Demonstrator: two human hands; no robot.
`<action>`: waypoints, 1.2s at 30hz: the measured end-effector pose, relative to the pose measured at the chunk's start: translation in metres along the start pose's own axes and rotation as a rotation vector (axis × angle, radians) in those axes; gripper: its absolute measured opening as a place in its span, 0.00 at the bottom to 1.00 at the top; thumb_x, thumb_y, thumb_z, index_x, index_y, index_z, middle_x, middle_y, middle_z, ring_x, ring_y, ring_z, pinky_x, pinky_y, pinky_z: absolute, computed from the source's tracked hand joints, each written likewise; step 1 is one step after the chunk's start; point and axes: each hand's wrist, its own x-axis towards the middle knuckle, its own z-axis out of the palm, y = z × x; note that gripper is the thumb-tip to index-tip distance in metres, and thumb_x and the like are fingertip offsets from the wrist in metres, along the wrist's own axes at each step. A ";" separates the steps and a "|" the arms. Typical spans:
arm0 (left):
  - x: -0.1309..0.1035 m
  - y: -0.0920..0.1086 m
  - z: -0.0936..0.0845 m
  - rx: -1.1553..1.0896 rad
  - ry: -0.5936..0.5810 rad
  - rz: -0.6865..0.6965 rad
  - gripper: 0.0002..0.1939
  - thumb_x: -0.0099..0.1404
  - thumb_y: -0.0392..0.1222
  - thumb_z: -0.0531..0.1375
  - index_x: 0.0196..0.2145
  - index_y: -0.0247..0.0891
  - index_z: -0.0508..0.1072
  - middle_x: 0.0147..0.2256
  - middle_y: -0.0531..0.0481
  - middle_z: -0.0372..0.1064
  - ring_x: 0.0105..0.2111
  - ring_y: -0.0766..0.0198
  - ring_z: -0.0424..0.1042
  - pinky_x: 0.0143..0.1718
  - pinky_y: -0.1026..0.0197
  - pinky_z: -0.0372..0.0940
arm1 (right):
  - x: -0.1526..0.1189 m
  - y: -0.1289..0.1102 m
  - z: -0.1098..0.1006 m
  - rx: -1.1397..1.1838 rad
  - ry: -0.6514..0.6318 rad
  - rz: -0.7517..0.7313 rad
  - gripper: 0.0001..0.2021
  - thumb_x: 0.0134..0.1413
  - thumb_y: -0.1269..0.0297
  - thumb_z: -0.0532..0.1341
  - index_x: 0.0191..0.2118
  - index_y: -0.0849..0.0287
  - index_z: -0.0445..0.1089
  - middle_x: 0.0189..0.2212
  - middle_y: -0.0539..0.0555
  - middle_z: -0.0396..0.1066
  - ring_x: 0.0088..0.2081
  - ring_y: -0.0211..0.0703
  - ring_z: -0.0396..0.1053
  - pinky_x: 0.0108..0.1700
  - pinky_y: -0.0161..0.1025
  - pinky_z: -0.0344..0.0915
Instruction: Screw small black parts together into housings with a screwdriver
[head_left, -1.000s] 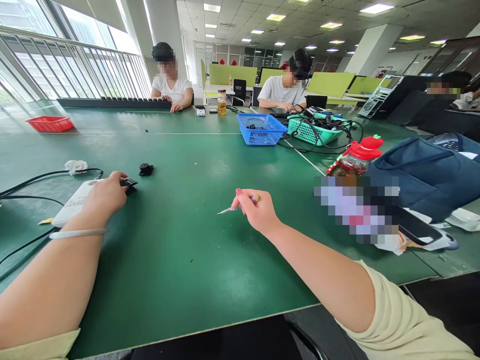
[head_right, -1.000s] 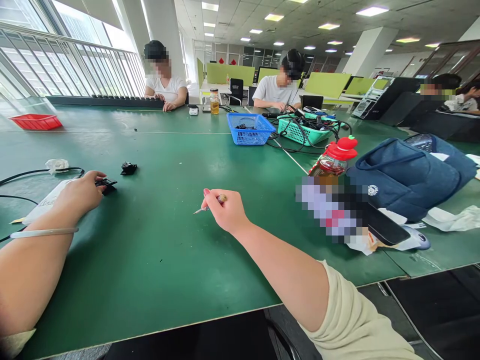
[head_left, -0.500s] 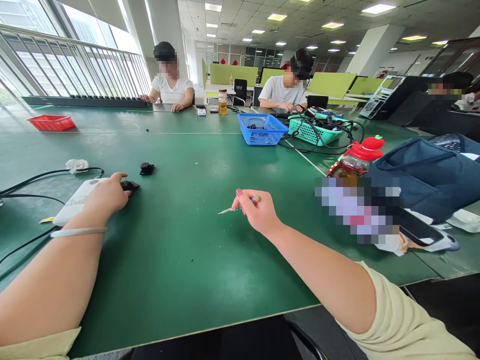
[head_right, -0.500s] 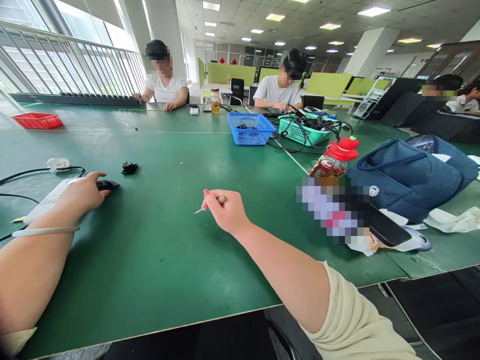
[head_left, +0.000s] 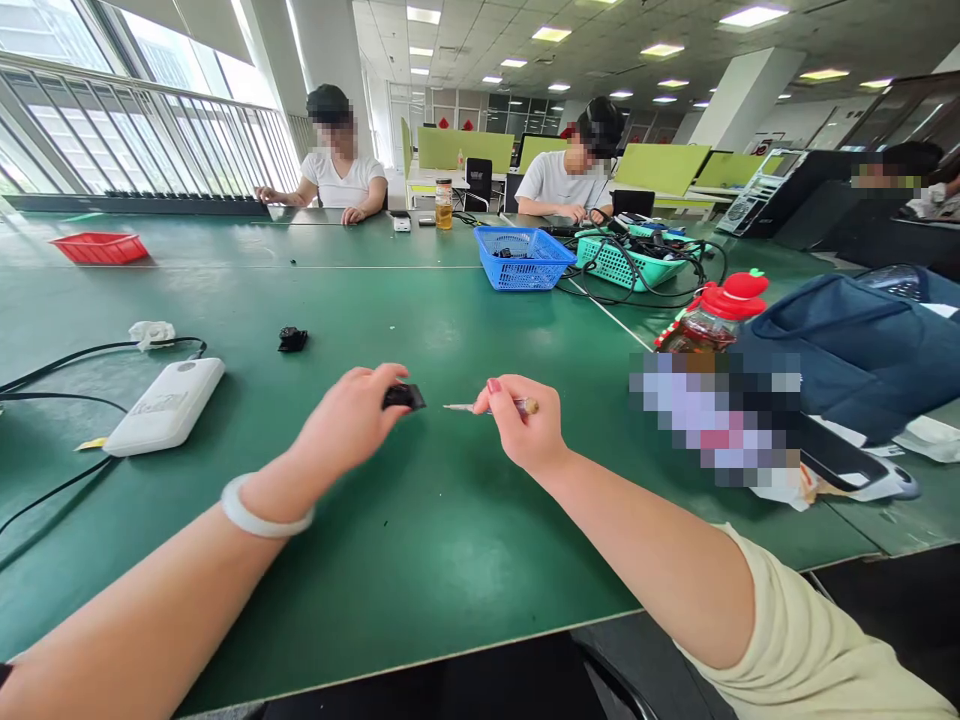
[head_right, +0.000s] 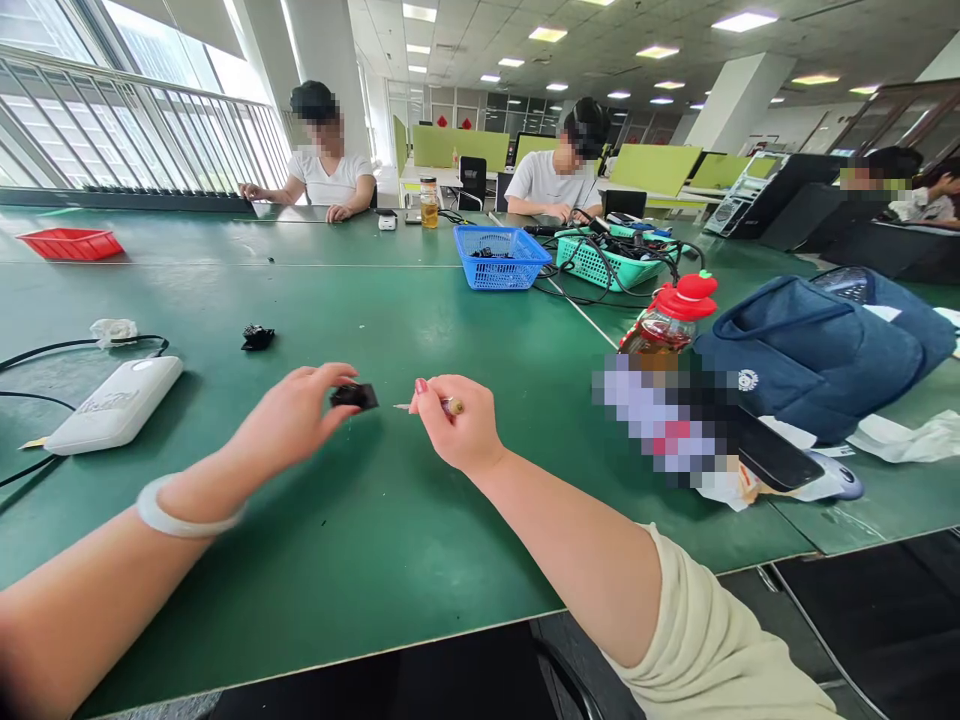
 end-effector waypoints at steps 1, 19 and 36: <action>-0.001 0.012 0.006 -0.037 -0.034 0.045 0.16 0.67 0.43 0.57 0.52 0.41 0.69 0.46 0.44 0.76 0.50 0.48 0.70 0.51 0.51 0.66 | 0.000 -0.001 -0.001 -0.003 0.014 -0.013 0.27 0.67 0.53 0.51 0.18 0.57 0.67 0.16 0.50 0.66 0.21 0.36 0.63 0.28 0.37 0.61; -0.006 0.016 0.036 -0.202 -0.113 0.023 0.16 0.64 0.52 0.62 0.45 0.41 0.77 0.46 0.45 0.76 0.52 0.46 0.68 0.55 0.46 0.64 | -0.005 0.003 0.003 -0.109 -0.135 -0.268 0.18 0.64 0.65 0.54 0.21 0.56 0.65 0.15 0.48 0.63 0.20 0.36 0.58 0.27 0.37 0.57; -0.005 0.018 0.039 -0.224 -0.080 0.054 0.14 0.63 0.49 0.59 0.42 0.40 0.77 0.44 0.44 0.77 0.48 0.48 0.69 0.53 0.45 0.65 | -0.007 0.003 0.013 -0.301 -0.468 -0.570 0.15 0.59 0.59 0.58 0.22 0.55 0.63 0.18 0.47 0.60 0.22 0.37 0.55 0.26 0.37 0.53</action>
